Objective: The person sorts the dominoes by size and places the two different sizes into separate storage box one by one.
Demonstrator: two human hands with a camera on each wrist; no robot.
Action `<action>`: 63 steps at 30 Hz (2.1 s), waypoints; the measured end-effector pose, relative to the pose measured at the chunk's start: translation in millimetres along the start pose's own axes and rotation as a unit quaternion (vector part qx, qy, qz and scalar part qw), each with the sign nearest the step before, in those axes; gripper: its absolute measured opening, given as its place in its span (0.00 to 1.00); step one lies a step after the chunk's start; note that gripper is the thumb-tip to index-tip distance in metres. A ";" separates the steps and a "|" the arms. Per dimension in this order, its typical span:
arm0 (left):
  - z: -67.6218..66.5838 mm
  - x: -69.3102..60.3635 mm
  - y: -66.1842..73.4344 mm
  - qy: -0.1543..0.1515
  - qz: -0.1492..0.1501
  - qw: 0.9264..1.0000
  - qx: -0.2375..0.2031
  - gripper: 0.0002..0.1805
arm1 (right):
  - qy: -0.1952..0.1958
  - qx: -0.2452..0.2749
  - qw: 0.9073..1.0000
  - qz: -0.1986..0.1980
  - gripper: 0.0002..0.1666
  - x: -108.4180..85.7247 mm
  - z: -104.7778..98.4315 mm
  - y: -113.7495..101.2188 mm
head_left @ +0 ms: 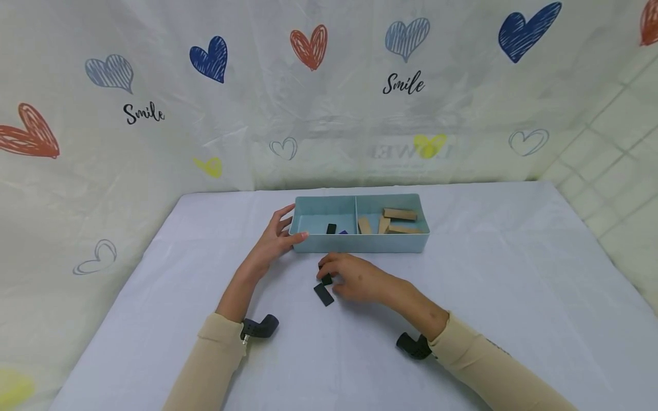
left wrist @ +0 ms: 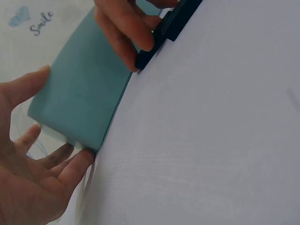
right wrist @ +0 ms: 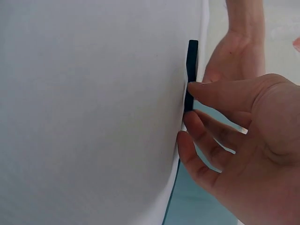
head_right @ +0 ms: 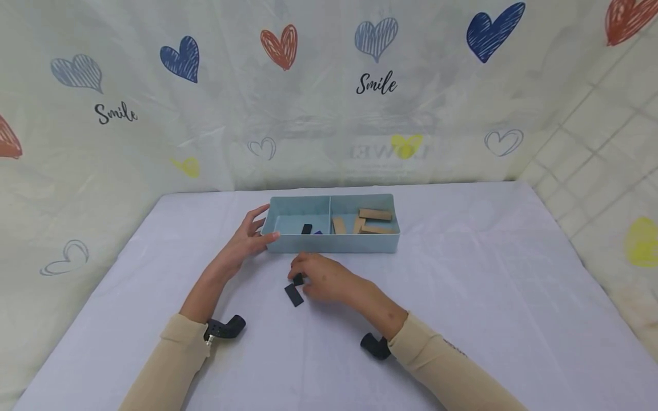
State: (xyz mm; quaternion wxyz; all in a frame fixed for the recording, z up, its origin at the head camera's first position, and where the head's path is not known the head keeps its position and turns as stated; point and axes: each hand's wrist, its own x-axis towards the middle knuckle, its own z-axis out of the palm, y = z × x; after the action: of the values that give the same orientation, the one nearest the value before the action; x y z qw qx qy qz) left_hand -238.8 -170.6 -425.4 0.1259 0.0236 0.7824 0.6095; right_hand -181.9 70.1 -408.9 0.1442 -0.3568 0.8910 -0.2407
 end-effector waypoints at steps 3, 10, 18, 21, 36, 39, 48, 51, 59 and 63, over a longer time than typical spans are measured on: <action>-0.5 0.8 -1.2 0.001 -0.001 1.000 0.002 0.49 | 0.001 -0.001 1.000 0.000 0.18 -0.5 -0.3 0.2; 0.0 2.0 -2.7 0.006 -0.003 1.000 0.007 0.49 | 0.014 0.018 1.000 -0.001 0.15 -0.5 0.5 2.8; -0.4 1.3 -1.8 0.003 -0.001 1.000 0.001 0.48 | 0.021 0.004 1.000 -0.003 0.13 -1.8 0.4 2.1; -0.7 1.5 -2.1 0.001 0.000 1.000 0.000 0.48 | 0.017 0.005 1.000 0.009 0.12 -2.9 -0.2 0.9; -0.9 0.9 -1.2 -0.008 0.006 1.000 -0.004 0.48 | 0.054 0.082 0.995 -0.002 0.21 -5.3 -10.3 4.1; -0.8 0.6 -1.0 -0.009 0.006 1.000 -0.004 0.49 | 0.063 0.087 0.994 -0.013 0.24 -4.5 -12.2 3.1; -1.0 0.9 -2.4 -0.009 0.008 1.000 -0.007 0.48 | 0.101 0.082 0.991 -0.036 0.30 -4.8 -18.3 3.1; -0.9 1.2 -2.5 -0.008 0.008 1.000 -0.005 0.49 | 0.115 0.090 0.989 -0.036 0.31 -4.6 -20.6 3.8; -0.9 1.7 -2.4 -0.008 0.007 1.000 -0.007 0.49 | 0.154 0.105 0.982 -0.030 0.30 -3.1 -26.8 5.4; -0.2 1.5 -2.2 -0.005 0.003 1.000 -0.007 0.49 | 0.174 0.123 0.976 -0.039 0.29 -1.4 -28.8 7.3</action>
State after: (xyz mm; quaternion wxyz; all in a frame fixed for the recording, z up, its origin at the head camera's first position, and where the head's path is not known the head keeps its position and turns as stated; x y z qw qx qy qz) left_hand -240.0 -171.0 -427.7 0.1279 0.0280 0.7771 0.6156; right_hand -197.4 85.1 -388.4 0.0205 -0.3232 0.8517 -0.4120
